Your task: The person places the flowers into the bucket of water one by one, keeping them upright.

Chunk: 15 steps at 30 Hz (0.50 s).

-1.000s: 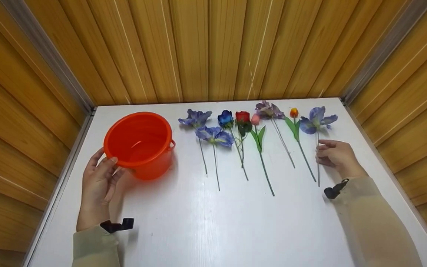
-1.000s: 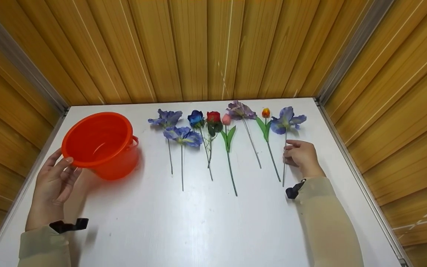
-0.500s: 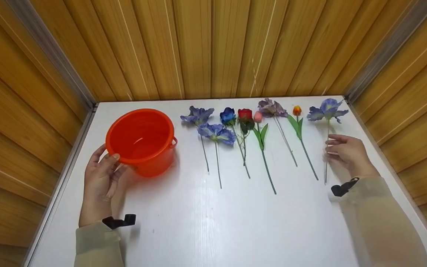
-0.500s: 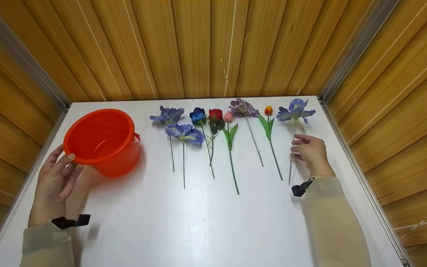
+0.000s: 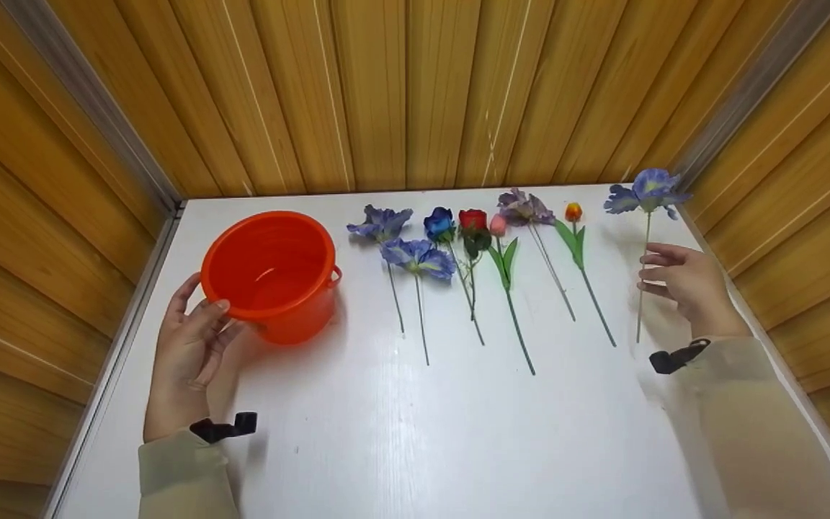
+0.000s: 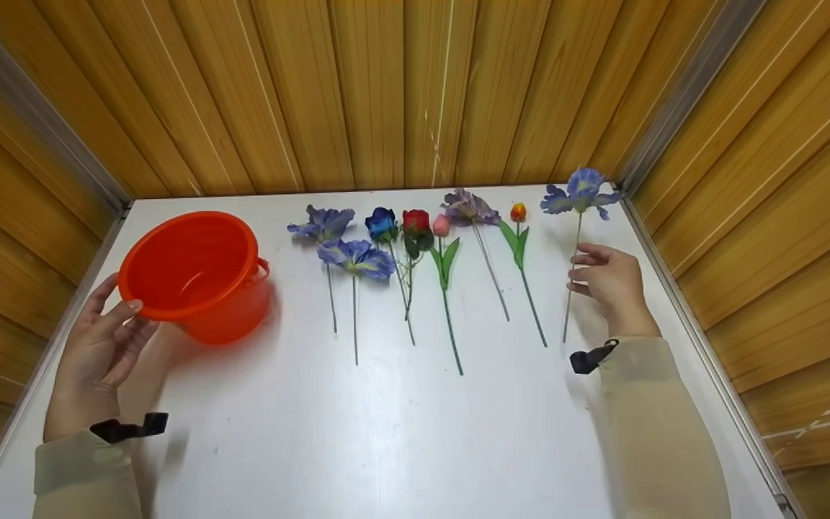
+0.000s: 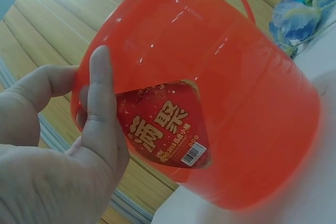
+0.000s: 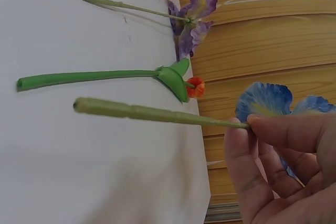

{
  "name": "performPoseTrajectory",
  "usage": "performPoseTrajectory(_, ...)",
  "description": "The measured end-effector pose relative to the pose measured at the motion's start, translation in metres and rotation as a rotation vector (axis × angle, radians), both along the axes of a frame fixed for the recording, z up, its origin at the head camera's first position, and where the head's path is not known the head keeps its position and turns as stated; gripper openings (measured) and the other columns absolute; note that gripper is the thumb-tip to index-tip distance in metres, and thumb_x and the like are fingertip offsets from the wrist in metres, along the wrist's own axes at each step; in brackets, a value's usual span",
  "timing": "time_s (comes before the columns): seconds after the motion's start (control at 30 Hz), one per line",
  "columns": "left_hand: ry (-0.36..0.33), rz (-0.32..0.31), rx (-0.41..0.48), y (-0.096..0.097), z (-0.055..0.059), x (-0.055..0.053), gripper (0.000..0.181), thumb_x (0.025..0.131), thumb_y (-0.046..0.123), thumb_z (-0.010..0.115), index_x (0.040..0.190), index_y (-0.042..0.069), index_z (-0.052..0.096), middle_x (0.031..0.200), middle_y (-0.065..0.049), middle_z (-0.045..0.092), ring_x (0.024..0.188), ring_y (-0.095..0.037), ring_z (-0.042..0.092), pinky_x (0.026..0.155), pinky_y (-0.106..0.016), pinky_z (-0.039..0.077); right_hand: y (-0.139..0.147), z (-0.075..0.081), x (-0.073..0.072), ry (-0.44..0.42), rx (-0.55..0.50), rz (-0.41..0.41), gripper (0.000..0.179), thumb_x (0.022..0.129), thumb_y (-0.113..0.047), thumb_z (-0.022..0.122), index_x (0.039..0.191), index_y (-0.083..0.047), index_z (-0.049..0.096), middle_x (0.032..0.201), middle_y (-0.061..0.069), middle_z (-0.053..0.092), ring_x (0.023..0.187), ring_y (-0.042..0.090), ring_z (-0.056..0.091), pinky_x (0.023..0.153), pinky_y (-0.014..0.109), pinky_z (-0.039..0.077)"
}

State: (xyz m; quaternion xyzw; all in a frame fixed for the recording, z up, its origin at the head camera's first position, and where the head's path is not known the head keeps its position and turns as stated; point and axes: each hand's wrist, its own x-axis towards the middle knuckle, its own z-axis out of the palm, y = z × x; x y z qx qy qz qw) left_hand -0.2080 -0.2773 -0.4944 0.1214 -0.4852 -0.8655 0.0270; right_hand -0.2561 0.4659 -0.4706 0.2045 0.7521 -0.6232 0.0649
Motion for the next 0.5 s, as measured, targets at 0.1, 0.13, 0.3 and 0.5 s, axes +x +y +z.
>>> performPoseTrajectory(0.1, 0.008, 0.003, 0.014, 0.0, -0.001, 0.002, 0.065, 0.108, -0.002, 0.07, 0.161, 0.027, 0.045, 0.127, -0.003, 0.077, 0.094, -0.018, 0.085, 0.079, -0.03, 0.072, -0.005, 0.005, -0.001, 0.025, -0.013, -0.012, 0.046, 0.106, 0.002, 0.073, 0.144, -0.02, 0.062, 0.102, -0.019, 0.075, 0.094, 0.007, 0.075, 0.085, 0.023, 0.071)
performPoseTrajectory(0.13, 0.012, 0.003, 0.018, 0.0, -0.001, 0.002, 0.065, 0.108, -0.002, 0.07, 0.161, 0.026, 0.045, 0.125, -0.003, 0.077, 0.093, -0.018, 0.085, 0.078, -0.03, 0.072, -0.006, 0.007, -0.001, 0.033, -0.019, -0.018, 0.044, 0.105, 0.003, 0.074, 0.141, -0.021, 0.064, 0.102, -0.018, 0.075, 0.094, 0.007, 0.075, 0.085, 0.023, 0.071)
performPoseTrajectory(0.3, 0.013, 0.008, 0.04, 0.0, -0.002, 0.003, 0.065, 0.107, -0.003, 0.071, 0.16, 0.025, 0.046, 0.12, -0.001, 0.077, 0.091, -0.018, 0.084, 0.077, -0.03, 0.072, -0.014, 0.017, -0.003, 0.063, -0.058, -0.042, 0.04, 0.103, 0.004, 0.077, 0.127, -0.026, 0.068, 0.102, -0.015, 0.077, 0.094, 0.008, 0.074, 0.083, 0.024, 0.071)
performPoseTrajectory(0.5, -0.004, 0.027, 0.043, 0.002, -0.002, 0.001, 0.063, 0.107, 0.0, 0.073, 0.159, 0.024, 0.048, 0.128, -0.004, 0.078, 0.093, -0.018, 0.084, 0.078, -0.03, 0.072, -0.026, 0.033, -0.007, 0.122, -0.106, -0.053, 0.042, 0.1, 0.006, 0.08, 0.129, -0.024, 0.073, 0.103, -0.013, 0.079, 0.091, 0.009, 0.076, 0.081, 0.026, 0.072)
